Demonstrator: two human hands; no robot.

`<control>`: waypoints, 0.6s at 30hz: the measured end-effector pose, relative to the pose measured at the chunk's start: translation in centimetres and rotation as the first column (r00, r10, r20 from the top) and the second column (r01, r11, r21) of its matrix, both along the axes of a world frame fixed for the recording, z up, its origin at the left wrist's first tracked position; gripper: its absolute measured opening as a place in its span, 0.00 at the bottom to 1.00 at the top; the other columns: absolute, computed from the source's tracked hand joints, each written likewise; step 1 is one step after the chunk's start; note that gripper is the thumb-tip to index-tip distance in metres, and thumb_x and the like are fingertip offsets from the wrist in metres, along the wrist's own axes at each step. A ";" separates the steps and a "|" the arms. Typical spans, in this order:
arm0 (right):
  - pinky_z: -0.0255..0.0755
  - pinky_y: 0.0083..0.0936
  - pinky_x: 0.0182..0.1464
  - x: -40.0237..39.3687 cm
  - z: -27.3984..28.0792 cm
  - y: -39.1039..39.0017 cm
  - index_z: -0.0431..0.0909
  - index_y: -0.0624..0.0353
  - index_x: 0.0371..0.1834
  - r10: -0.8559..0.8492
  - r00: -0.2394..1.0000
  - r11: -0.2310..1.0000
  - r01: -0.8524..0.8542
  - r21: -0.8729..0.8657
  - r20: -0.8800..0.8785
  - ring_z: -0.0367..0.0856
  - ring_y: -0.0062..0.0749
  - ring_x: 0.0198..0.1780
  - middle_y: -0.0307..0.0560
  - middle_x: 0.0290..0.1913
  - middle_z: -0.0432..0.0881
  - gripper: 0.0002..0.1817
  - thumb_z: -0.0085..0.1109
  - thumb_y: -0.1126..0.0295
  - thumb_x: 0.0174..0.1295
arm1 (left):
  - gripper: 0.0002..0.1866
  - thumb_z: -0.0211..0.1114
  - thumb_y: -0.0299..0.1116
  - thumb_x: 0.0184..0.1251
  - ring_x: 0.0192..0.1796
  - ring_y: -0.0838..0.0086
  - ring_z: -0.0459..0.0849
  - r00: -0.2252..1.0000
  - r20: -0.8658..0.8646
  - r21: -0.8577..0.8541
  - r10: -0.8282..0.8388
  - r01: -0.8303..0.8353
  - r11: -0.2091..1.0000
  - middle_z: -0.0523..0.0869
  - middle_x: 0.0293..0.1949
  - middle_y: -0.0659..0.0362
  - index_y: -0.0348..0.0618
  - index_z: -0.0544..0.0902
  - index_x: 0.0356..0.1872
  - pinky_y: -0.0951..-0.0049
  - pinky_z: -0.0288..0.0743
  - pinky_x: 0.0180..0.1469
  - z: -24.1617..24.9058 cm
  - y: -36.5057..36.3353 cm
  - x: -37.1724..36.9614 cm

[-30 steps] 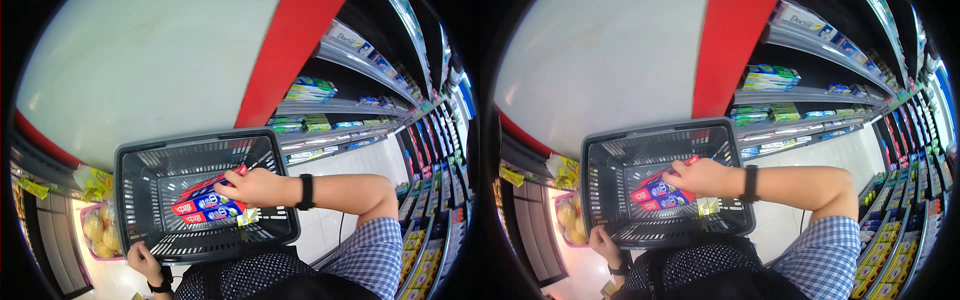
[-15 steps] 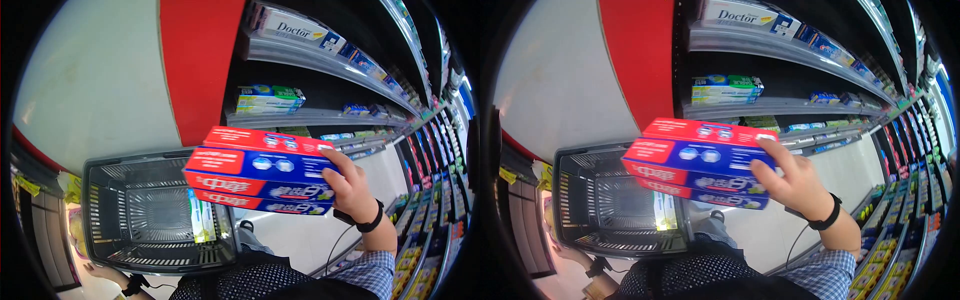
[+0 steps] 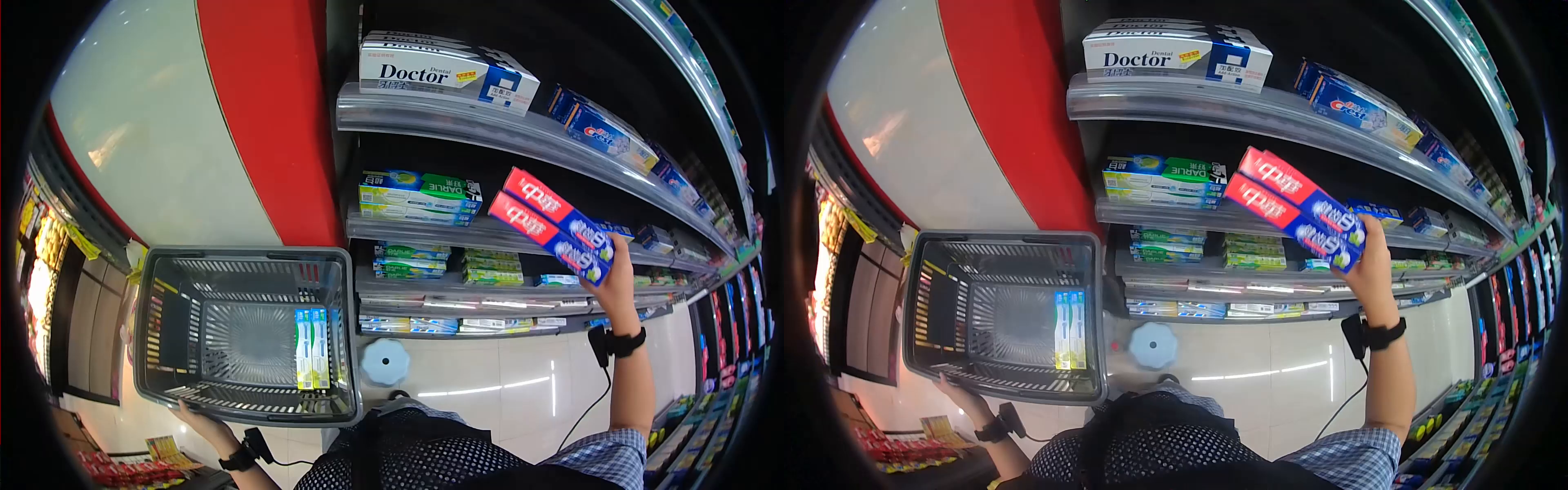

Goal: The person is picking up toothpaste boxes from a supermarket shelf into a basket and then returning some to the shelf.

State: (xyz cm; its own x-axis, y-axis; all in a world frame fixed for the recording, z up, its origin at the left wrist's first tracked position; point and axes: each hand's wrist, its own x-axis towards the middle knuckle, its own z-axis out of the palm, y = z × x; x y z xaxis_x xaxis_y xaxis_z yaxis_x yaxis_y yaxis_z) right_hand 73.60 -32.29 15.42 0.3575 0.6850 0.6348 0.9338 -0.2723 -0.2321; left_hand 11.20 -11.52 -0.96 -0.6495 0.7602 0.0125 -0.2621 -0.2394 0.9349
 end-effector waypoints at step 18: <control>0.55 0.31 0.71 16.4 -1.7 9.1 0.49 0.55 0.74 -0.108 0.873 0.867 -0.150 -0.474 -0.475 0.64 0.46 0.69 0.58 0.68 0.65 0.63 0.80 0.65 0.30 | 0.24 0.45 0.31 0.70 0.58 0.63 0.73 0.946 -0.317 -0.114 -0.066 0.031 0.993 0.72 0.59 0.48 0.31 0.62 0.64 0.66 0.66 0.61 -6.4 9.8 -9.4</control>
